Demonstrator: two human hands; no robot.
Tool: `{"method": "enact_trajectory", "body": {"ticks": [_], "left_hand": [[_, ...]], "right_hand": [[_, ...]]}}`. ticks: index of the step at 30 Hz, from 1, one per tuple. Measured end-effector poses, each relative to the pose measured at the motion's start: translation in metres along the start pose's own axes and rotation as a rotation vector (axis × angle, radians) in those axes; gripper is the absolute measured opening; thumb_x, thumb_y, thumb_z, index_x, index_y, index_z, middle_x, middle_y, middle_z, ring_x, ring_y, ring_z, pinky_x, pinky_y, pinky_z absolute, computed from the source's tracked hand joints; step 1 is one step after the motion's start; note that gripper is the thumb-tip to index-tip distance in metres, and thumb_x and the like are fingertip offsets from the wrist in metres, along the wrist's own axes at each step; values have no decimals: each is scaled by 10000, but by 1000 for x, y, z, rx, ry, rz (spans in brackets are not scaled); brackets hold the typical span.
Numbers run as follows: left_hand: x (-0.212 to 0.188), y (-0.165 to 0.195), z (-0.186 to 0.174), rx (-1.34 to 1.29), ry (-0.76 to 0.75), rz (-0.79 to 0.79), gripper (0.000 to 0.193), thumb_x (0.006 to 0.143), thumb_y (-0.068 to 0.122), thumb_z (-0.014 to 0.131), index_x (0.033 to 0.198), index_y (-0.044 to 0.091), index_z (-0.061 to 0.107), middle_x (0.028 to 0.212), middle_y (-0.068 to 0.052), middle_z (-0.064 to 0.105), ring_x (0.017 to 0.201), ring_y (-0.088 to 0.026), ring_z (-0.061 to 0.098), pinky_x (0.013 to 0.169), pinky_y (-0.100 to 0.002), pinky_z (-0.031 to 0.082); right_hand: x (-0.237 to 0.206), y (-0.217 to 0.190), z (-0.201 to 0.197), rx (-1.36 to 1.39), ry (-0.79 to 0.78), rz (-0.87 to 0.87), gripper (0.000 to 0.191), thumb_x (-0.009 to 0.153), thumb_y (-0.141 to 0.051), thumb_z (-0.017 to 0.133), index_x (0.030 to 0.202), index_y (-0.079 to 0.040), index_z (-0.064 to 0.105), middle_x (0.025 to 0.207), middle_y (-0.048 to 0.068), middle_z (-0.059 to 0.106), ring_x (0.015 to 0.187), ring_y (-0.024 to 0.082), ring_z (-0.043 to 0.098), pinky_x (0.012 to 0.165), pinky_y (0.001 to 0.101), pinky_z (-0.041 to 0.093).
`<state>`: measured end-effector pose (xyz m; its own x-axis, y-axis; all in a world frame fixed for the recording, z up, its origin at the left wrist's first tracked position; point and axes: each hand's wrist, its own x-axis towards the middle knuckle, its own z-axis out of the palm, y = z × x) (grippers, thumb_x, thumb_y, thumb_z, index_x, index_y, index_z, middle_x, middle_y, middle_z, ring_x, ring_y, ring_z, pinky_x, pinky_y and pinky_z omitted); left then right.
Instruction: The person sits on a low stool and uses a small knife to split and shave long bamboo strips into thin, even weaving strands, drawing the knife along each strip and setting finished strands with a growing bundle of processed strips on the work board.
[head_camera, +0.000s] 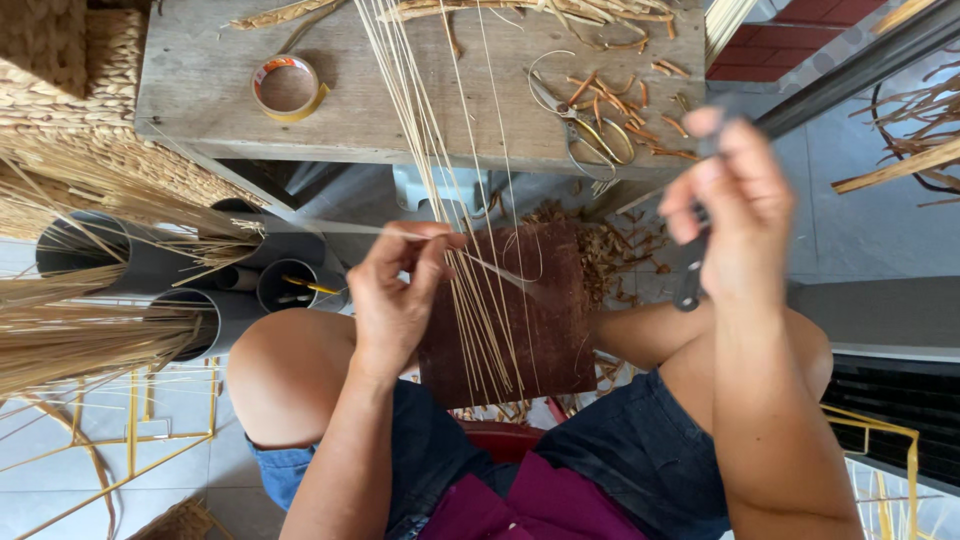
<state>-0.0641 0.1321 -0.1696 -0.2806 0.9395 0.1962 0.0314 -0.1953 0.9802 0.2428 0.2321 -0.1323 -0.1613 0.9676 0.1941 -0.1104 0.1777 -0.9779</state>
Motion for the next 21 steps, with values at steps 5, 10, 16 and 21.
{"method": "enact_trajectory", "body": {"ticks": [5,10,16,21], "left_hand": [[3,-6,15,97,-159,-101,215,1045,101,615,1211,12,718,852,-50,750,645,-62,604,579,-220,510],[2,-20,25,-22,-364,-65,229,1059,121,582,1229,16,693,841,-34,723,748,-67,654,659,-227,557],[1,-31,24,-122,-410,-142,210,1083,120,542,1195,7,679,850,-33,702,805,-77,672,740,-244,575],[1,-35,20,-48,-417,-173,225,1080,122,538,1201,11,691,851,-37,713,812,-79,692,757,-236,588]], "right_hand": [[-14,-2,52,-211,-563,209,493,1052,-102,522,1541,-111,461,799,44,698,559,35,489,526,189,439],[-13,8,82,-278,-690,367,586,999,-64,529,1566,-138,400,732,38,681,534,46,519,496,201,468],[-3,19,87,-236,-624,332,399,1040,-80,540,1438,-56,541,749,45,681,536,55,526,498,205,453],[14,13,82,-159,-517,275,354,1048,-84,530,1397,-43,573,949,26,707,598,53,565,513,203,463]]}}
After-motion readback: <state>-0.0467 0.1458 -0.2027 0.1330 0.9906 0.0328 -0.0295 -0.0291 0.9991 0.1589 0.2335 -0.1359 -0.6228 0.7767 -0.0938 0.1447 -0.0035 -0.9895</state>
